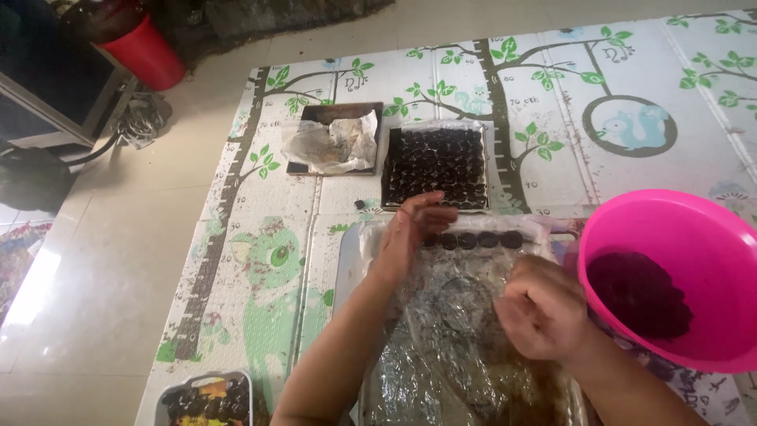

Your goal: Rolling a dark mixture into small uniform balls and arranging them in rows on a tray.

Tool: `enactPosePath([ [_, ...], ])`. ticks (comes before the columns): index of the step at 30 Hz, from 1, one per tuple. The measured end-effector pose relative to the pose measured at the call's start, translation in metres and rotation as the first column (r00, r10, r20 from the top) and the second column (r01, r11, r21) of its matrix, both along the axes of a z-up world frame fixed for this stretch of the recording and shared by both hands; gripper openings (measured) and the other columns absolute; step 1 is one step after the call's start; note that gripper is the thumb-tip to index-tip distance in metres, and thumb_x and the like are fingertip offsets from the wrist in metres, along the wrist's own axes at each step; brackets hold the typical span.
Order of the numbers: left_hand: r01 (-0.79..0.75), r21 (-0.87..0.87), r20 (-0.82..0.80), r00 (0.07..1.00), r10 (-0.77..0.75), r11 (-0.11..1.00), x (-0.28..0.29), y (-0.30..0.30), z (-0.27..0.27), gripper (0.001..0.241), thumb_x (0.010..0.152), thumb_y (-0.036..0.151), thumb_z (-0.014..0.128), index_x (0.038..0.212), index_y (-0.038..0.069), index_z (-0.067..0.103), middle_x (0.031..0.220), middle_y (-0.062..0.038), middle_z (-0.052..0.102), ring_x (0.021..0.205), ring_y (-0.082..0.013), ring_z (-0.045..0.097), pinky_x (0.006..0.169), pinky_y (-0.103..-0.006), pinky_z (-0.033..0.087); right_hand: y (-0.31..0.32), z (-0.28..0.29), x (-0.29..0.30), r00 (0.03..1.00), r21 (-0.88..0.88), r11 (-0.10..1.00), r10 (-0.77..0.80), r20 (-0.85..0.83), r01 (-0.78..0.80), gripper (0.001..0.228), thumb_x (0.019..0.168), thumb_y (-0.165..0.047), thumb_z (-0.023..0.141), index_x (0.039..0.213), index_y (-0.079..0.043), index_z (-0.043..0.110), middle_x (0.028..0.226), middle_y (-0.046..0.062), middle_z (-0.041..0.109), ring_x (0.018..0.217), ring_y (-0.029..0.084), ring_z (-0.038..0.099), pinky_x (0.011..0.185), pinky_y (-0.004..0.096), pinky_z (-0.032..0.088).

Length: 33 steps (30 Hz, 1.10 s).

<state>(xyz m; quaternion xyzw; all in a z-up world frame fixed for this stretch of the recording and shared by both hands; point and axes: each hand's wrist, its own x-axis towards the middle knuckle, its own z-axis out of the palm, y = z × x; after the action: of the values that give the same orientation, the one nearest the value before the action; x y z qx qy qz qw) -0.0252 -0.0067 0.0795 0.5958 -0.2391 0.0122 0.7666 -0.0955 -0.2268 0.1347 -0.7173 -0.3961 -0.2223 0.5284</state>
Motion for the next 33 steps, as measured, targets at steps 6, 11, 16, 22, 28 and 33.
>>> enactPosePath([
  [6,0.276,-0.718,-0.181,0.812,-0.555,0.639,-0.072,-0.026,0.034,0.094,0.101,0.079,0.016,0.154,0.006,0.043,0.148,-0.021,0.052,0.139,-0.0348,0.049,0.121,-0.0545,0.036,0.059,0.030,-0.038,0.979,-0.227,0.958,0.149,-0.136,-0.178,0.054,0.085,-0.033,0.065,0.128,0.000,0.058,0.124,0.021,0.066,0.113,0.037,0.063,0.096,0.051,0.048],
  [11,0.146,-0.673,-0.207,0.904,-0.374,0.725,-0.117,-0.044,0.007,0.078,0.106,0.059,0.026,0.131,-0.005,0.061,0.108,-0.023,0.073,0.090,-0.0154,0.072,0.064,-0.0206,0.056,0.059,-0.011,-0.020,0.959,-0.497,0.820,-0.254,0.127,0.283,0.113,0.087,-0.086,0.020,0.162,-0.003,0.005,0.170,0.026,0.011,0.150,0.062,0.012,0.121,0.077,0.008],
  [16,0.142,-0.914,-0.114,0.809,-0.577,0.379,-0.086,-0.017,0.009,0.106,0.094,0.085,0.022,0.155,-0.002,0.025,0.151,-0.022,0.033,0.134,-0.0299,0.035,0.109,-0.0383,0.029,0.086,0.010,-0.038,0.988,-0.423,0.905,-0.089,-0.124,0.029,0.087,0.060,-0.068,0.045,0.116,-0.001,0.049,0.113,0.015,0.041,0.105,0.035,0.035,0.090,0.050,0.033],
  [22,-0.211,-0.689,-0.667,0.559,-0.492,0.693,-0.094,-0.028,0.057,0.122,0.087,0.094,-0.003,0.153,0.003,0.045,0.129,-0.019,0.052,0.098,-0.0190,0.047,0.079,-0.0296,0.039,0.068,0.033,-0.013,0.990,-0.545,0.835,-0.128,-0.059,0.076,0.132,0.043,-0.062,0.096,0.138,0.004,0.034,0.132,0.019,0.041,0.118,0.033,0.040,0.105,0.052,0.033],
  [28,0.357,-0.816,0.033,0.814,-0.581,0.454,-0.105,-0.039,0.033,0.112,0.090,0.094,0.006,0.165,0.010,0.009,0.172,-0.016,0.010,0.159,-0.0303,0.009,0.132,-0.0423,0.007,0.053,-0.005,-0.024,0.995,-0.551,0.831,0.101,0.012,-0.078,0.118,0.082,-0.090,0.019,0.162,-0.004,0.009,0.170,0.027,0.012,0.155,0.047,0.018,0.125,0.067,0.006],
  [33,-0.123,-0.645,0.405,0.781,0.475,0.754,-0.084,-0.091,-0.016,0.098,0.104,0.066,0.011,0.156,-0.016,0.000,0.168,-0.030,0.004,0.160,-0.0321,0.009,0.139,-0.0411,0.007,0.060,0.009,-0.035,0.996,-0.472,0.878,0.094,-0.002,-0.083,0.115,0.086,-0.088,0.024,0.162,-0.002,0.011,0.166,0.031,0.024,0.150,0.050,0.031,0.122,0.072,0.013],
])
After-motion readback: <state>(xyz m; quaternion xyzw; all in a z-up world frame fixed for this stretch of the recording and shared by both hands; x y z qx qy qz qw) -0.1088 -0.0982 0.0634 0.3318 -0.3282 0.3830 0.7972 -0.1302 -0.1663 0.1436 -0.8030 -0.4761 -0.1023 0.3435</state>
